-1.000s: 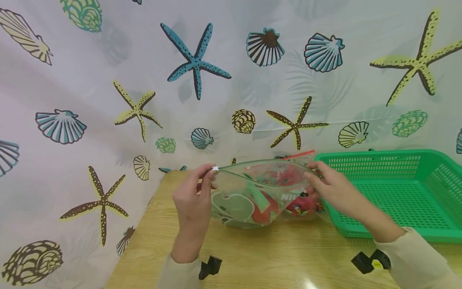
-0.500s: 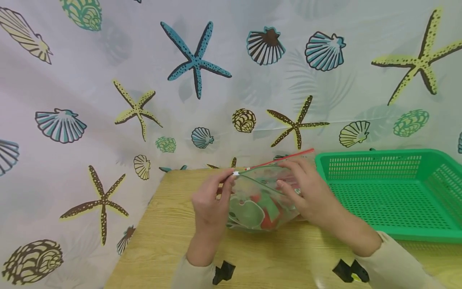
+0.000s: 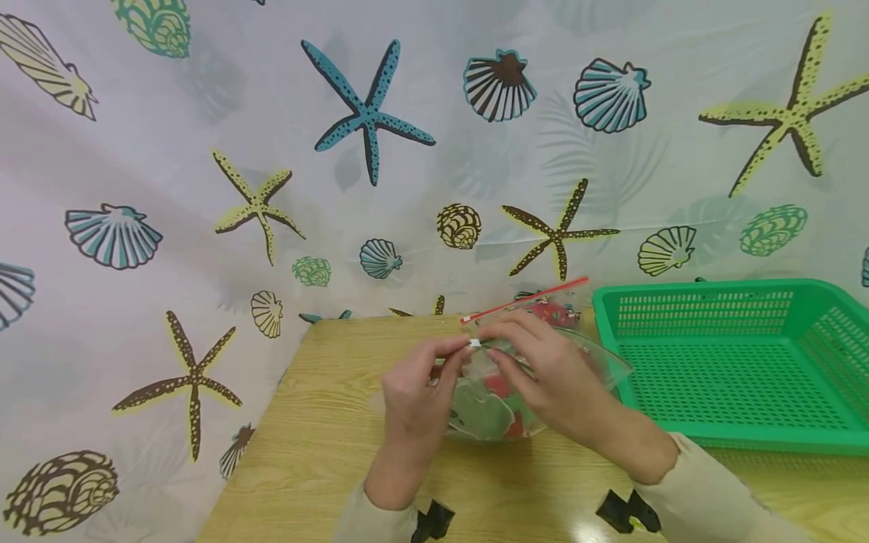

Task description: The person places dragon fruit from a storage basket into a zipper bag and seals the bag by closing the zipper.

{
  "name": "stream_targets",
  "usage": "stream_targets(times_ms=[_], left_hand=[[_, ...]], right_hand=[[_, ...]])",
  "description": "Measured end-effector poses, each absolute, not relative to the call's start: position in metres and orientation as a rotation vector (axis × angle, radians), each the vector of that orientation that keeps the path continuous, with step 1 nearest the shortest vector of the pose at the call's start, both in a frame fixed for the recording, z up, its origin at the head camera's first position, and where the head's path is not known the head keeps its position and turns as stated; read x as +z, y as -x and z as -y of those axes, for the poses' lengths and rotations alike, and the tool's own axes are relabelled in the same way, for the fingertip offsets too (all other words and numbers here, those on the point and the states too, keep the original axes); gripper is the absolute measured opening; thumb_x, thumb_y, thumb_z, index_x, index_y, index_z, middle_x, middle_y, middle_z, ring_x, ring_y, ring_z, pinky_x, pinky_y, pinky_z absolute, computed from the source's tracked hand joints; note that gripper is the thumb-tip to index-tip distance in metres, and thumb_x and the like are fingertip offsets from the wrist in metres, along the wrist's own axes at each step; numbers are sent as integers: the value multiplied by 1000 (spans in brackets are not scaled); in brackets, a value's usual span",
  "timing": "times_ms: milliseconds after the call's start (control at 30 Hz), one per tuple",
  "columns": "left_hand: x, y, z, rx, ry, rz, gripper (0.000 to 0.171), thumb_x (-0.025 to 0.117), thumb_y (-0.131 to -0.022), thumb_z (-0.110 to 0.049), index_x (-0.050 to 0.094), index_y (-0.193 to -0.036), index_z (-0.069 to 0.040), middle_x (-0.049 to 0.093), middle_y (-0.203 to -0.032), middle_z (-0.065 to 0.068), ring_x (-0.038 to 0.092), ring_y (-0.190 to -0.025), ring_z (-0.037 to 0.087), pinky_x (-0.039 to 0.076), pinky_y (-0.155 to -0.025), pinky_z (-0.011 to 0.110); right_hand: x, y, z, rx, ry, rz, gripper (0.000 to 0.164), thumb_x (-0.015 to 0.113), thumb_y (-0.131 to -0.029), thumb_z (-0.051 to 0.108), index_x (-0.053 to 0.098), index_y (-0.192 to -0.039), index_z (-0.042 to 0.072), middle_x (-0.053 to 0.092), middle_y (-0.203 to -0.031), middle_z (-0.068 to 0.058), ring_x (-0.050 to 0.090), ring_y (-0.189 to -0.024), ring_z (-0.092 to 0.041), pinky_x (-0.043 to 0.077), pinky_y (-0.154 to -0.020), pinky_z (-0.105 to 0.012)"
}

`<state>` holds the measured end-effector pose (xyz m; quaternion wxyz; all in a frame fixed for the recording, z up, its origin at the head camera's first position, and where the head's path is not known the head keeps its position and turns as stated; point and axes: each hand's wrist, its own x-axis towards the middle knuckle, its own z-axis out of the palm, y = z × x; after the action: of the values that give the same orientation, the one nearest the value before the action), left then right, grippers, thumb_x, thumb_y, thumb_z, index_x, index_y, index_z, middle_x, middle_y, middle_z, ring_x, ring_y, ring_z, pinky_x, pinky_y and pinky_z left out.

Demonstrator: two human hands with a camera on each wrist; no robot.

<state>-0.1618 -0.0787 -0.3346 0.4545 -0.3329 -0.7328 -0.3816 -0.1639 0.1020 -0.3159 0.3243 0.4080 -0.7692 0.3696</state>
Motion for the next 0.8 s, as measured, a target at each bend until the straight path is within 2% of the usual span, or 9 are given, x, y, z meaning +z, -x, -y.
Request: stream_targets(times_ms=[133, 267, 400, 533, 800], left_hand=[[-336, 160, 78, -971, 814, 1856, 13, 74, -85, -2, 69, -96, -1, 74, -82, 9, 70, -63, 11, 56, -61, 13], [-336, 160, 78, -1014, 824, 1858, 12, 73, -85, -1, 69, -96, -1, 75, -83, 10, 70, -61, 12, 56, -61, 13], [-336, 161, 78, -1068, 840, 1841, 11, 73, -83, 1, 71, -94, -1, 75, -83, 10, 69, -61, 13, 56, -62, 13], [-334, 161, 79, -1022, 833, 1874, 8, 74, -84, -3, 70, -92, -1, 74, -81, 9, 70, -62, 12, 56, -62, 12], [-331, 158, 82, -941, 774, 1924, 12, 74, -85, -6, 68, -94, -2, 73, -82, 7, 70, -67, 12, 56, -63, 15]], right_hand=[[-318, 164, -100, 995, -1098, 2020, 26, 72, -86, -1, 67, -111, 5, 66, -108, -2, 63, -97, -13, 53, -81, -22], [-318, 165, -99, 1008, -1113, 1972, 25, 73, -84, -4, 69, -108, 4, 66, -104, -3, 64, -92, -13, 51, -80, -15], [-317, 165, -98, 1019, -1127, 1956, 23, 73, -83, -6, 69, -103, 5, 65, -101, -3, 64, -90, -12, 50, -79, -13], [-317, 166, -100, 990, -1139, 1949, 23, 73, -82, -8, 69, -100, 4, 64, -97, -2, 62, -86, -11, 51, -76, -15], [-322, 166, -107, 881, -1060, 2012, 17, 74, -83, -2, 67, -98, 3, 64, -96, -2, 59, -90, -13, 47, -79, -17]])
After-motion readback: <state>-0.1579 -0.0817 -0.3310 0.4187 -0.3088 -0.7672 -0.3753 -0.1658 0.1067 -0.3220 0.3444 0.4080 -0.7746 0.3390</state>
